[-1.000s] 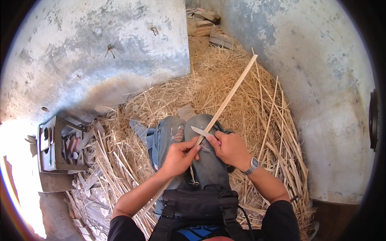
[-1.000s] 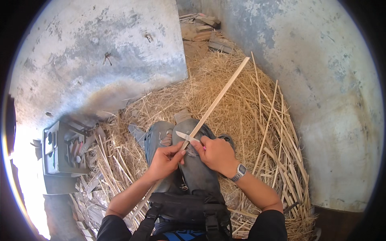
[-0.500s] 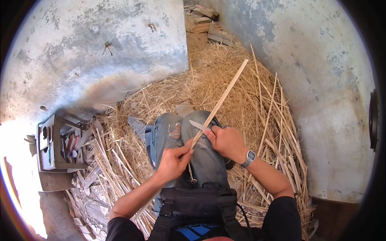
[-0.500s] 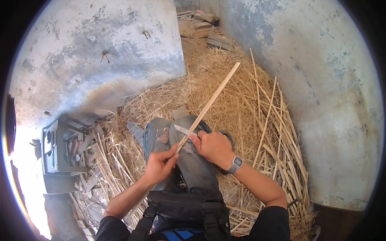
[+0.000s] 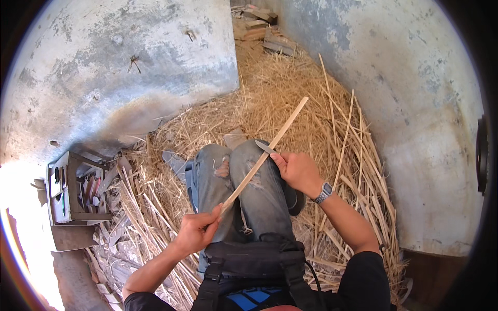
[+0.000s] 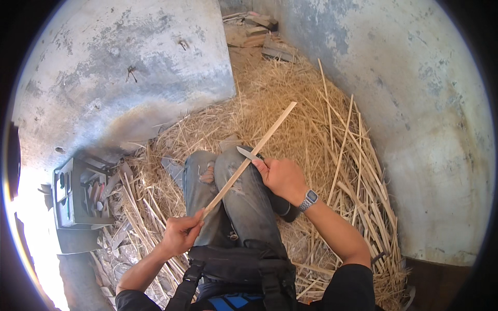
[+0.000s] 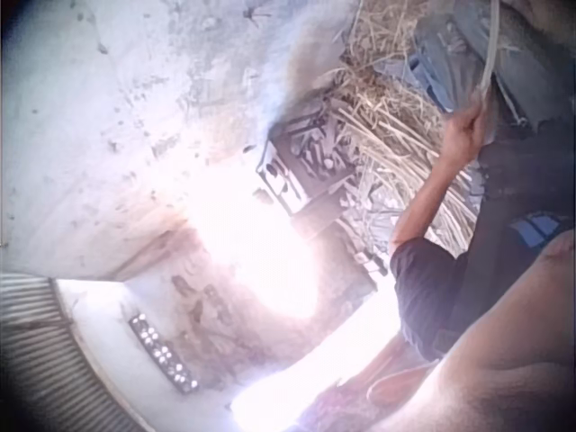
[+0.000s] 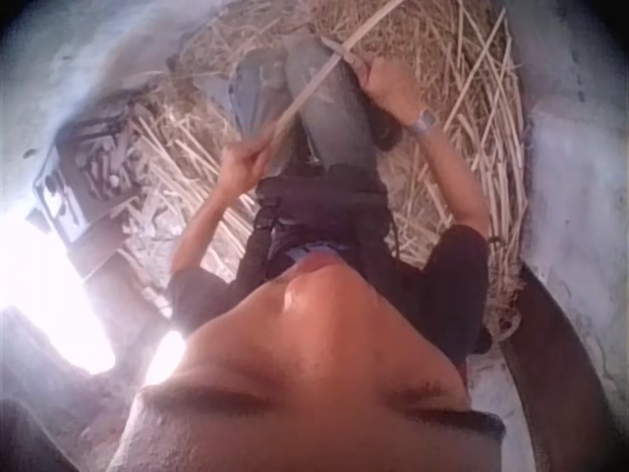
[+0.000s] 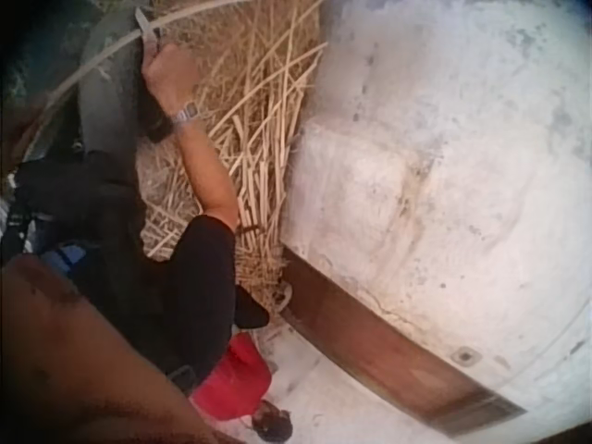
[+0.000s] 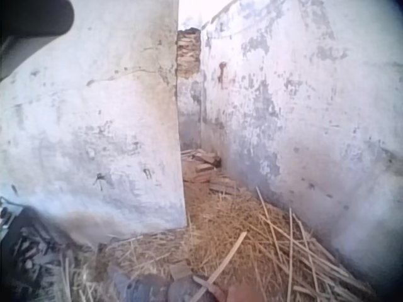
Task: The person strips thin layers from a bamboo slat using a knife and then bundles the strands by hand.
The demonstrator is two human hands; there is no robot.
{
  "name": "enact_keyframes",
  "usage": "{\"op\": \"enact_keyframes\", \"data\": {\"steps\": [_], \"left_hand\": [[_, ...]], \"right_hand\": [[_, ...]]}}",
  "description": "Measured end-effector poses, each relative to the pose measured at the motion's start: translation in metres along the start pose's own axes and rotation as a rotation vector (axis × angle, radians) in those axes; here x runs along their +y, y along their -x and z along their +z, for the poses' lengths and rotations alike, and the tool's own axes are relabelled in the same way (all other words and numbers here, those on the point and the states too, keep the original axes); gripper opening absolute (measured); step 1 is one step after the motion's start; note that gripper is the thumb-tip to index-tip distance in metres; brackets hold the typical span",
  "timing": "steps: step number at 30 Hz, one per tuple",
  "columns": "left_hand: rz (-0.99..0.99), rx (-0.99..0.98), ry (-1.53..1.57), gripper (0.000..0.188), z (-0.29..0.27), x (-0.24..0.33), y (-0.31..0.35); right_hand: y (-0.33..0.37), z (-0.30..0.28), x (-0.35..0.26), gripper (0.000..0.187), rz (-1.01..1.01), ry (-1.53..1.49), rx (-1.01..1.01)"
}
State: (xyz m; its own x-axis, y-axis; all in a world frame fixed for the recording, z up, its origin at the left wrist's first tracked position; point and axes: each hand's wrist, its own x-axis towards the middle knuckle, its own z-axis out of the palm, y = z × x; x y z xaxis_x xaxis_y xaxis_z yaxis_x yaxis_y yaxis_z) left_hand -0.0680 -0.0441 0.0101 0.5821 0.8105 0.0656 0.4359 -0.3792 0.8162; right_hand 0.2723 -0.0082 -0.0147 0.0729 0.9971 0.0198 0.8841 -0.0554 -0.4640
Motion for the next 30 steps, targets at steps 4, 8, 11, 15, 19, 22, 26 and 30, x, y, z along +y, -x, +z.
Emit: {"op": "enact_keyframes", "data": {"steps": [4,8,11,15,19,22,26,30], "left_hand": [[0.067,0.008,-0.09,0.032,-0.008,-0.001,0.005],[-0.026,-0.032,-0.128,0.026,-0.029,0.005,0.028],[-0.058,-0.037,-0.117,0.021,-0.041,-0.016,0.06],[-0.136,-0.062,-0.026,0.02,-0.037,-0.015,0.071],[-0.135,-0.003,-0.009,0.023,-0.013,-0.021,0.05],[-0.156,0.018,0.019,0.027,-0.001,-0.012,0.028],[-0.212,0.003,0.085,0.032,0.011,-0.005,0.001],[-0.237,-0.028,0.142,0.033,0.02,-0.008,-0.012]], "right_hand": [[-0.008,0.003,0.006,0.063,0.022,-0.043,-0.039],[-0.037,-0.002,0.088,0.067,0.144,-0.023,0.164],[-0.042,-0.015,0.201,0.075,0.438,-0.032,0.097],[-0.029,-0.005,0.213,0.077,0.51,-0.15,0.274],[-0.023,0.005,0.154,0.067,0.303,-0.501,0.476],[-0.009,0.0,0.052,0.057,0.04,-0.588,0.423],[0.013,0.004,-0.009,0.05,-0.081,-0.32,0.067],[0.021,0.009,-0.03,0.056,-0.109,-0.074,0.047]]}}
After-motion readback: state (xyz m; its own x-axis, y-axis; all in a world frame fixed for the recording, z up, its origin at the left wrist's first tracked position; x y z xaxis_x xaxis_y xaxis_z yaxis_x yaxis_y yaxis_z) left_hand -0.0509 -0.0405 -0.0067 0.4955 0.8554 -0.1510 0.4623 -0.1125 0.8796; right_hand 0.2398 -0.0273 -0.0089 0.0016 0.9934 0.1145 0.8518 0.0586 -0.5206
